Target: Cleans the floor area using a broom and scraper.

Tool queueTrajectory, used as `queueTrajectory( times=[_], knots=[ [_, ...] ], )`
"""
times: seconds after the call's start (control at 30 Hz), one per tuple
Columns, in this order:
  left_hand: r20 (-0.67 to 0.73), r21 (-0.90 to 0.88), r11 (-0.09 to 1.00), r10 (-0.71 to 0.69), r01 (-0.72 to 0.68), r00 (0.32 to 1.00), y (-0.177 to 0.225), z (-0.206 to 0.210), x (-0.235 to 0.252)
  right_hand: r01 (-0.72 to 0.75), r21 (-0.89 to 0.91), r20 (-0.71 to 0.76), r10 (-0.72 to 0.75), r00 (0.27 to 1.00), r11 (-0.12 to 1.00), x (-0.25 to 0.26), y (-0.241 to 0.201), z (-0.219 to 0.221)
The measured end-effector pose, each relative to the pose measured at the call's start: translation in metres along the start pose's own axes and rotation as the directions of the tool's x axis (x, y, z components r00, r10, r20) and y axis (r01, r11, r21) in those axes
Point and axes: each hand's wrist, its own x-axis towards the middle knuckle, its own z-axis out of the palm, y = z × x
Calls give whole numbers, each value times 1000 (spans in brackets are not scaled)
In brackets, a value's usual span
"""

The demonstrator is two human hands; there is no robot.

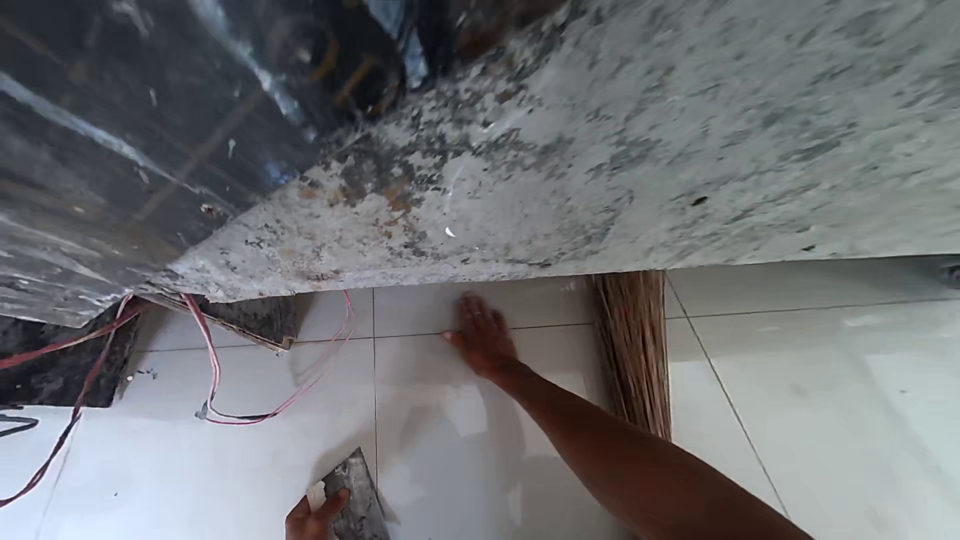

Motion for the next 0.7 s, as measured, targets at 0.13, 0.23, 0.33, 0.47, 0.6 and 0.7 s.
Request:
queueTrajectory(
  times=[0.13,0.23,0.33,0.47,0.6,0.7],
  knots=[
    [-3,16,1000,9,-9,1000,1,0,-2,-217,-1,-21,217,976,976,-21,34,-16],
    [1,5,1000,20,-20,1000,-1,0,0,-326,1,-26,326,945,945,-43,35,-17],
    [-3,11,1000,15,-15,1000,0,1,-1,-381,10,58,380,923,925,-88,14,-20],
    [25,46,999,12,-13,1000,2,1,-1,-359,141,346,294,891,923,-174,-34,-33],
    [5,92,996,-6,5,1000,7,4,-7,-251,310,447,92,890,917,-251,-66,-37],
    [-49,205,978,-25,34,999,21,17,-24,-257,393,169,206,964,883,-283,-46,-36]
  ],
)
